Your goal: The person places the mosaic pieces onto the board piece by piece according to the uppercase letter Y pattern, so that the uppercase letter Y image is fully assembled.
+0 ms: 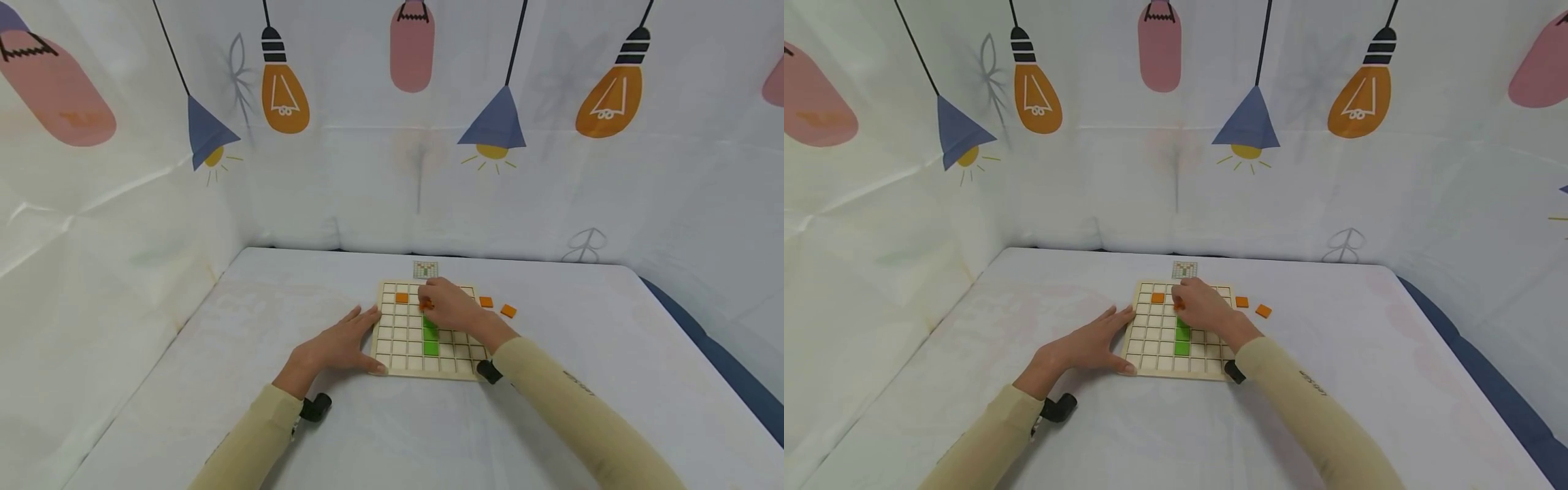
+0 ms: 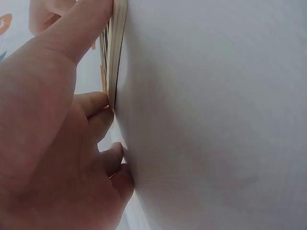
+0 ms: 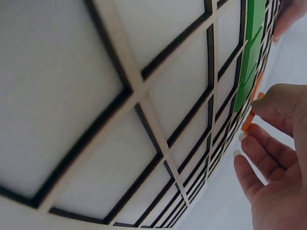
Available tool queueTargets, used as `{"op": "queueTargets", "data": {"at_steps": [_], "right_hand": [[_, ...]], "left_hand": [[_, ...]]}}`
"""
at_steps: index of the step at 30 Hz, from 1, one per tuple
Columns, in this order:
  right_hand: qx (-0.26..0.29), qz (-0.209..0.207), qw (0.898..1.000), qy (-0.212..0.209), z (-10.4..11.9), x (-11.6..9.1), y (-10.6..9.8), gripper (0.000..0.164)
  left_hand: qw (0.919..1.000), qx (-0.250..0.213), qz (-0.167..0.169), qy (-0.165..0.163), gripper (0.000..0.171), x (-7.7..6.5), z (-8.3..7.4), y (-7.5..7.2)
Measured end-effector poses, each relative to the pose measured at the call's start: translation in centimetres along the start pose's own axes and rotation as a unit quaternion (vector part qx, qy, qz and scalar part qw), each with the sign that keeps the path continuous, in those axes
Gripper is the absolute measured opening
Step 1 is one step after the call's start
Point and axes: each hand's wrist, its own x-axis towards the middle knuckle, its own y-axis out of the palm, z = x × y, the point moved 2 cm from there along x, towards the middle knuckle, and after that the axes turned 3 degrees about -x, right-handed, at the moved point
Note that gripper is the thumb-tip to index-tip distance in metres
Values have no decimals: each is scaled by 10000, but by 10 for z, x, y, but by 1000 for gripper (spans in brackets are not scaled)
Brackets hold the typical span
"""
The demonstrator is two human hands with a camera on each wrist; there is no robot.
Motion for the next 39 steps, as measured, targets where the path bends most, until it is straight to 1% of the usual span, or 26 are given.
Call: {"op": "queueTargets", "data": {"at_steps": [6, 11, 15, 19, 28, 36, 39], "right_hand": [[89, 58, 9999, -2, 3, 3, 2, 14], [-4, 51, 10000, -77, 6, 8, 6, 15], [-77, 41, 9998, -168, 9, 11, 8, 13], [-96, 77, 9999, -120, 12, 12, 9, 11], [-85, 52, 9998, -170, 15, 10, 8, 9], [-113, 177, 9997, -126, 17, 7, 7, 15], [-195, 175, 9995, -194, 18, 6, 8, 17]], "left_hand": [[10000, -12, 15, -10, 114, 0, 0, -1], [10000, -15, 14, 0, 115, 0, 1, -1], [10000, 14, -10, 17, 114, 0, 2, 0], [10000, 63, -19, 37, 114, 0, 3, 1], [10000, 15, -14, 54, 113, -2, 0, -1], [10000, 9, -26, 51, 113, -3, -1, 0], [10000, -26, -35, 67, 113, -3, -1, 0]]}}
